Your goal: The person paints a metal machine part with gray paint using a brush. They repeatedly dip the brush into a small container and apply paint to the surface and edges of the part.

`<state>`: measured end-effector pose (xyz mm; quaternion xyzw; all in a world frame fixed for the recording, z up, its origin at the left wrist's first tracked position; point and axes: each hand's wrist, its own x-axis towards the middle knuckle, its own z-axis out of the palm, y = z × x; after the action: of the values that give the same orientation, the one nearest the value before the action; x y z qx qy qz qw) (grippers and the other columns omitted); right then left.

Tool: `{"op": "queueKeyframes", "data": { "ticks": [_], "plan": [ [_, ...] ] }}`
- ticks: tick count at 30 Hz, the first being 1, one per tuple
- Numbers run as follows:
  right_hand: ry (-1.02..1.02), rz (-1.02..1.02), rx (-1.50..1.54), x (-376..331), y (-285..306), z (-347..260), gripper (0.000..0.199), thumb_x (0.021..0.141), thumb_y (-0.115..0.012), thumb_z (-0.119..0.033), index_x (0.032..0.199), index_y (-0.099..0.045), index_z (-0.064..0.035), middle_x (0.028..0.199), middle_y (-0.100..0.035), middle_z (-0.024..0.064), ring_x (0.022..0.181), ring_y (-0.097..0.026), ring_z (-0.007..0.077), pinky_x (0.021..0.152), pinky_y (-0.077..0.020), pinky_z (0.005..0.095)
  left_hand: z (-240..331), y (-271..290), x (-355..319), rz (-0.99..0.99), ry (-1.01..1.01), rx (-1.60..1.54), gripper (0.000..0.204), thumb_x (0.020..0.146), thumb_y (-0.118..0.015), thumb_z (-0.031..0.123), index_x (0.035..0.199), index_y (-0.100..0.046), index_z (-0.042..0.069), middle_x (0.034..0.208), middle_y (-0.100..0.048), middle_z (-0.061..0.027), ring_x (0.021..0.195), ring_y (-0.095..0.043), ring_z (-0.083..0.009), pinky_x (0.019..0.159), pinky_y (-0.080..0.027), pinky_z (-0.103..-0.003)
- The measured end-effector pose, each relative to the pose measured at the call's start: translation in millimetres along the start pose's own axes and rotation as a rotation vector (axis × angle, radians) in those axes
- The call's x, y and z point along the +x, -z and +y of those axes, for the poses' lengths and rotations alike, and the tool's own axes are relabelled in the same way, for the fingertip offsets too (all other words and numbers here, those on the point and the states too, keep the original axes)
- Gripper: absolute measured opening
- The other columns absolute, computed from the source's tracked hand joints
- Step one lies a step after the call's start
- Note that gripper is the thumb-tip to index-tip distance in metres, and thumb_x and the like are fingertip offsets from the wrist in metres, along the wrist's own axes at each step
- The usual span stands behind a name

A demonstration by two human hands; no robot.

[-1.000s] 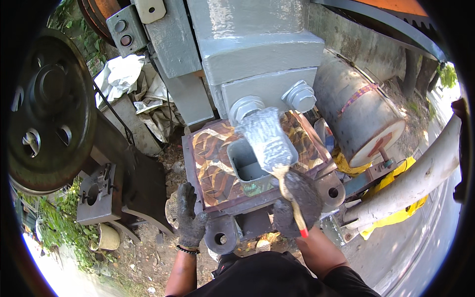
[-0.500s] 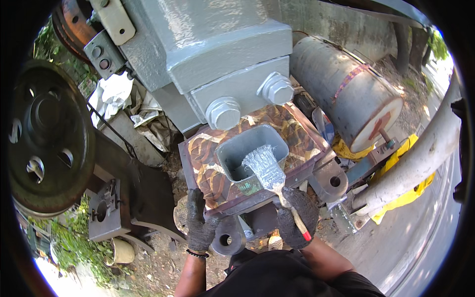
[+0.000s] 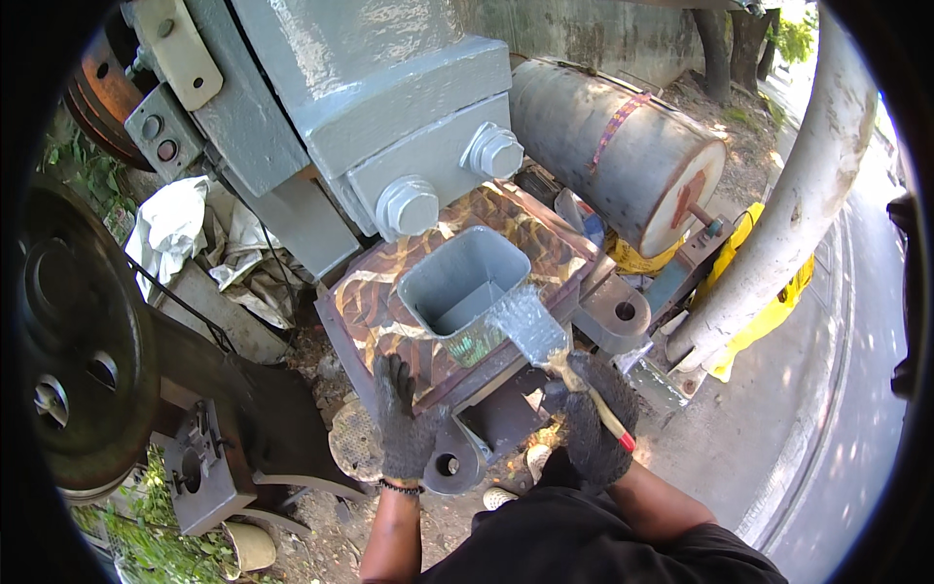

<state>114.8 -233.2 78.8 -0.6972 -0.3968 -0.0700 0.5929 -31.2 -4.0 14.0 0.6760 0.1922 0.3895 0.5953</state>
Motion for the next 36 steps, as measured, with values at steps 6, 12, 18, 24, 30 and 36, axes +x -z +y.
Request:
{"op": "queueKeyframes", "data": {
  "ticks": [6, 12, 18, 24, 30, 36],
  "plan": [
    [-0.012, 0.115, -0.049, 24, 9, 17, 0.032, 0.108, -0.057, -0.024, 0.125, -0.068, 0.0004, 0.102, -0.076, 0.0107, 0.093, -0.073, 0.0224, 0.083, -0.0579, 0.0387, 18, -18, 23, 0.000, 0.053, 0.075, 0.132, 0.075, -0.097, 0.020, 0.170, -0.007, 0.008, 0.173, -0.023, -0.0172, 0.157, -0.032, -0.0316, 0.127, -0.031, -0.047],
    [0.001, 0.161, 0.280, 72, 18, 39, 0.023, 0.093, -0.073, -0.005, 0.115, -0.072, 0.0034, 0.110, -0.072, 0.0214, 0.099, -0.071, 0.0356, 0.086, -0.0560, 0.0432, 2, -40, 67, -0.063, -0.016, 0.151, 0.113, 0.076, -0.096, 0.019, 0.164, -0.027, 0.004, 0.163, -0.040, -0.0168, 0.148, -0.044, -0.0298, 0.121, -0.038, -0.042],
    [0.048, -0.086, 0.208, 81, 51, 90, 0.029, 0.097, -0.070, -0.009, 0.124, -0.068, 0.0031, 0.115, -0.072, 0.0186, 0.101, -0.071, 0.0311, 0.088, -0.0561, 0.0402, -10, -45, 88, -0.038, 0.205, 0.553, 0.084, 0.076, -0.095, 0.020, 0.145, -0.052, 0.002, 0.138, -0.063, -0.0140, 0.126, -0.061, -0.0289, 0.109, -0.048, -0.041],
    [-0.130, -0.114, 0.542, 102, 75, 117, 0.039, 0.106, -0.063, -0.021, 0.135, -0.060, 0.0034, 0.119, -0.069, 0.0158, 0.102, -0.070, 0.0225, 0.087, -0.0610, 0.0365, -11, -70, 75, 0.095, 0.140, 0.433, 0.081, 0.076, -0.095, 0.018, 0.145, -0.054, 0.004, 0.134, -0.066, -0.0108, 0.121, -0.063, -0.0261, 0.106, -0.051, -0.039],
    [0.066, -0.104, 0.561, 124, 72, 118, 0.035, 0.097, -0.070, -0.015, 0.128, -0.067, 0.0021, 0.119, -0.071, 0.0186, 0.108, -0.069, 0.0300, 0.095, -0.0538, 0.0411, -4, -69, 76, 0.076, 0.283, 0.391, 0.080, 0.076, -0.096, 0.020, 0.144, -0.056, 0.005, 0.134, -0.066, -0.0083, 0.120, -0.062, -0.0234, 0.105, -0.052, -0.037],
    [-0.167, -0.245, 0.686, 115, 74, 114, 0.036, 0.098, -0.070, -0.017, 0.128, -0.067, 0.0026, 0.122, -0.070, 0.0202, 0.113, -0.068, 0.0325, 0.097, -0.0530, 0.0421, -12, -52, 73, 0.071, 0.352, 0.346, 0.088, 0.074, -0.098, 0.021, 0.147, -0.053, 0.004, 0.137, -0.064, -0.0089, 0.123, -0.061, -0.0236, 0.107, -0.051, -0.038]
  ]
}}
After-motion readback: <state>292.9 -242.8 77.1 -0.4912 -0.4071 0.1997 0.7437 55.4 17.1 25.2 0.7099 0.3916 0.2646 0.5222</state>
